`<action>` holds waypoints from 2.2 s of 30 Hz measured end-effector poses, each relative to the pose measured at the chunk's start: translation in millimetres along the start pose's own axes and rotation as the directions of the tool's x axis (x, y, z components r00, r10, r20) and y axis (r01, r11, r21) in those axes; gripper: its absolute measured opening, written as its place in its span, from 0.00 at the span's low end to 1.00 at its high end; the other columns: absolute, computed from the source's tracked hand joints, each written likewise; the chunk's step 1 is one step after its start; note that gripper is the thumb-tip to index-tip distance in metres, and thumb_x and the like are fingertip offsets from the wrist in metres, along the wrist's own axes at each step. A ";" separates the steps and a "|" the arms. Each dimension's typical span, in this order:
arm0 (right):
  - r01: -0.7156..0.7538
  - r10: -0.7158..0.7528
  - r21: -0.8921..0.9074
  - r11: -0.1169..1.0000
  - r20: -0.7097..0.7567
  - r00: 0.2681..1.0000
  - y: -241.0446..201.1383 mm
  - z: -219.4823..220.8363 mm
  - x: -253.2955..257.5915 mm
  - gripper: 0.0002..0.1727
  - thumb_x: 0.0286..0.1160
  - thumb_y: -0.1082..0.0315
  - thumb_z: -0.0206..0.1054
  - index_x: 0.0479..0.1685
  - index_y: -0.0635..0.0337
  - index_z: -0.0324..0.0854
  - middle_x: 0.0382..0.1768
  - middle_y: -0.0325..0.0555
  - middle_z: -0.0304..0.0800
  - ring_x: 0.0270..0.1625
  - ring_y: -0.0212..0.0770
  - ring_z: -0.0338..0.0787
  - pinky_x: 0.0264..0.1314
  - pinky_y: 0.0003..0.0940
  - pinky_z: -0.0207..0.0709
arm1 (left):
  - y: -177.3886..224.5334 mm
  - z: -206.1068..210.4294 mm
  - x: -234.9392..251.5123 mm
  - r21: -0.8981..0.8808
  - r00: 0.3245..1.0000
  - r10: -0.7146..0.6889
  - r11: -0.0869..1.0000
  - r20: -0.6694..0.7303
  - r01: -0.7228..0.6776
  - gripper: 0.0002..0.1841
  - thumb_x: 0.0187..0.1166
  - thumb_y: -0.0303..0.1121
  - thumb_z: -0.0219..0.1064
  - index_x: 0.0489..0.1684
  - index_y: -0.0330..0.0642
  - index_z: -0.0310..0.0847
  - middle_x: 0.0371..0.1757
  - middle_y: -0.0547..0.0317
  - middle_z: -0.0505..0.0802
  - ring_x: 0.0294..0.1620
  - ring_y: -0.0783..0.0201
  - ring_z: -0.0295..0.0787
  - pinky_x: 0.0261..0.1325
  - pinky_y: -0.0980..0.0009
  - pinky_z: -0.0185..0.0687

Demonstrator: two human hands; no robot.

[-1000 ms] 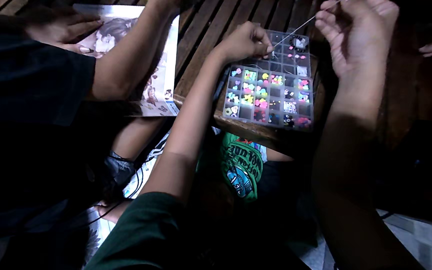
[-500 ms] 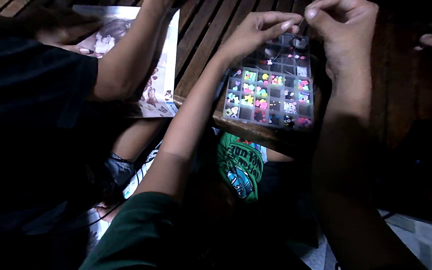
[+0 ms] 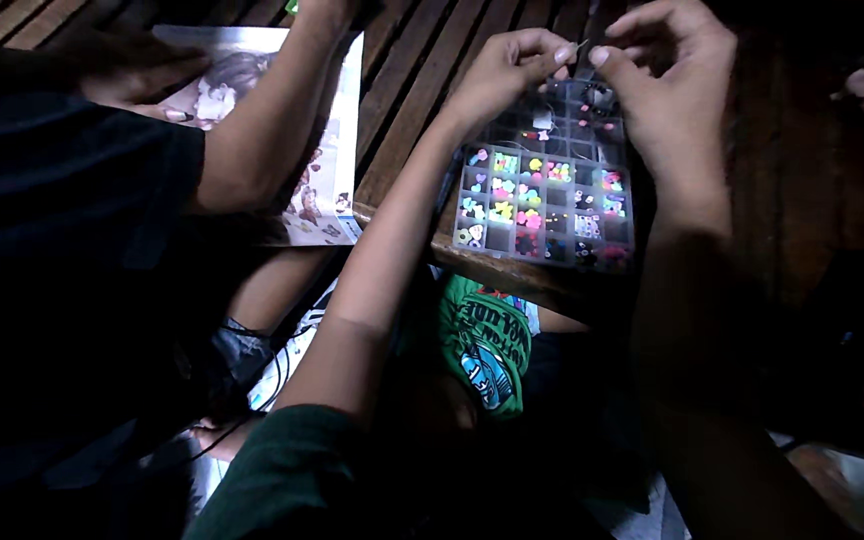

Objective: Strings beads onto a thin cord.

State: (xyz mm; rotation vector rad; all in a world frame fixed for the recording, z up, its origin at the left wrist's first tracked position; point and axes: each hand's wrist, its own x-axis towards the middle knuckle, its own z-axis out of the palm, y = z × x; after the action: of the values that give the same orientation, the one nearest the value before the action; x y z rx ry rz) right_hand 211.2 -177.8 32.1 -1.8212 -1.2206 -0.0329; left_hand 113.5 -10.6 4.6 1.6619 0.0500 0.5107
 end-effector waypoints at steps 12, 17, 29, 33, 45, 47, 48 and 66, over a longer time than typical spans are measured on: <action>0.300 -0.055 -0.287 0.910 0.633 0.772 -60.7 17.4 -44.9 0.08 0.79 0.70 0.69 0.44 0.56 0.95 0.50 0.54 0.88 0.60 0.59 0.82 0.60 0.61 0.70 | -1.1 1.6 1.4 0.042 0.996 -0.025 0.999 -0.089 0.029 0.07 0.86 0.24 0.60 0.46 0.31 0.84 0.37 0.62 0.88 0.36 0.76 0.82 0.43 0.79 0.79; 0.288 0.048 -0.391 0.874 0.659 0.750 -60.1 26.3 -48.5 0.07 0.78 0.65 0.72 0.43 0.55 0.96 0.49 0.56 0.87 0.60 0.60 0.82 0.57 0.58 0.69 | -2.1 1.9 1.9 0.042 0.997 -0.027 0.999 -0.077 0.030 0.07 0.87 0.24 0.60 0.47 0.31 0.84 0.38 0.62 0.89 0.35 0.77 0.82 0.41 0.79 0.77; 0.043 -0.030 -0.013 0.999 0.518 0.855 -34.0 -0.9 -30.4 0.06 0.76 0.68 0.72 0.41 0.62 0.88 0.43 0.41 0.90 0.40 0.27 0.86 0.46 0.26 0.82 | -3.2 2.5 1.6 0.015 0.997 -0.067 0.998 -0.043 0.067 0.06 0.85 0.25 0.63 0.45 0.31 0.85 0.34 0.64 0.90 0.34 0.78 0.83 0.44 0.79 0.80; -0.188 0.180 0.363 0.913 0.056 0.982 -3.2 -5.3 -3.7 0.03 0.74 0.74 0.71 0.40 0.57 0.84 0.41 0.30 0.93 0.44 0.24 0.91 0.55 0.25 0.87 | -1.0 5.6 -0.9 0.007 0.996 -0.082 0.997 -0.024 0.083 0.07 0.86 0.26 0.63 0.46 0.32 0.85 0.34 0.65 0.90 0.33 0.78 0.83 0.41 0.79 0.80; -0.310 0.449 0.731 0.607 0.006 0.893 12.7 13.3 -3.4 0.09 0.86 0.75 0.60 0.56 0.67 0.81 0.42 0.41 0.91 0.46 0.36 0.95 0.57 0.32 0.91 | -5.5 9.2 -1.0 -0.101 0.993 -0.069 0.992 0.091 0.078 0.07 0.87 0.26 0.60 0.45 0.36 0.85 0.34 0.67 0.89 0.35 0.76 0.85 0.44 0.78 0.83; -0.324 0.461 0.735 0.596 0.017 0.887 10.9 12.9 -3.3 0.08 0.86 0.75 0.61 0.55 0.67 0.81 0.41 0.40 0.91 0.45 0.35 0.95 0.56 0.31 0.91 | -5.4 10.3 -1.4 -0.108 0.993 -0.075 0.991 0.089 0.085 0.07 0.87 0.26 0.60 0.44 0.36 0.85 0.33 0.68 0.90 0.34 0.76 0.85 0.44 0.78 0.83; -0.326 0.467 0.737 0.592 0.017 0.884 10.0 13.0 -3.4 0.08 0.86 0.75 0.61 0.55 0.67 0.81 0.41 0.40 0.91 0.44 0.34 0.95 0.56 0.30 0.91 | -5.2 10.6 -1.5 -0.109 0.993 -0.077 0.990 0.089 0.087 0.07 0.87 0.26 0.60 0.44 0.36 0.85 0.33 0.68 0.90 0.34 0.76 0.85 0.44 0.78 0.83; -0.313 0.454 0.747 0.587 0.017 0.891 8.4 15.3 -4.8 0.07 0.83 0.77 0.64 0.53 0.68 0.83 0.41 0.43 0.92 0.43 0.34 0.95 0.55 0.29 0.91 | -10.7 9.9 -2.5 -0.153 0.993 -0.051 0.986 0.104 0.067 0.07 0.87 0.25 0.60 0.44 0.38 0.84 0.34 0.68 0.91 0.35 0.76 0.86 0.44 0.79 0.83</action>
State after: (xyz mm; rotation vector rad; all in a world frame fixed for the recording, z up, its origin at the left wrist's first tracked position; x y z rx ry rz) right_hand 208.4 -171.5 15.3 -1.2651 -0.5340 0.4814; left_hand 117.5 -18.8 -6.9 1.5258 -0.0140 0.3759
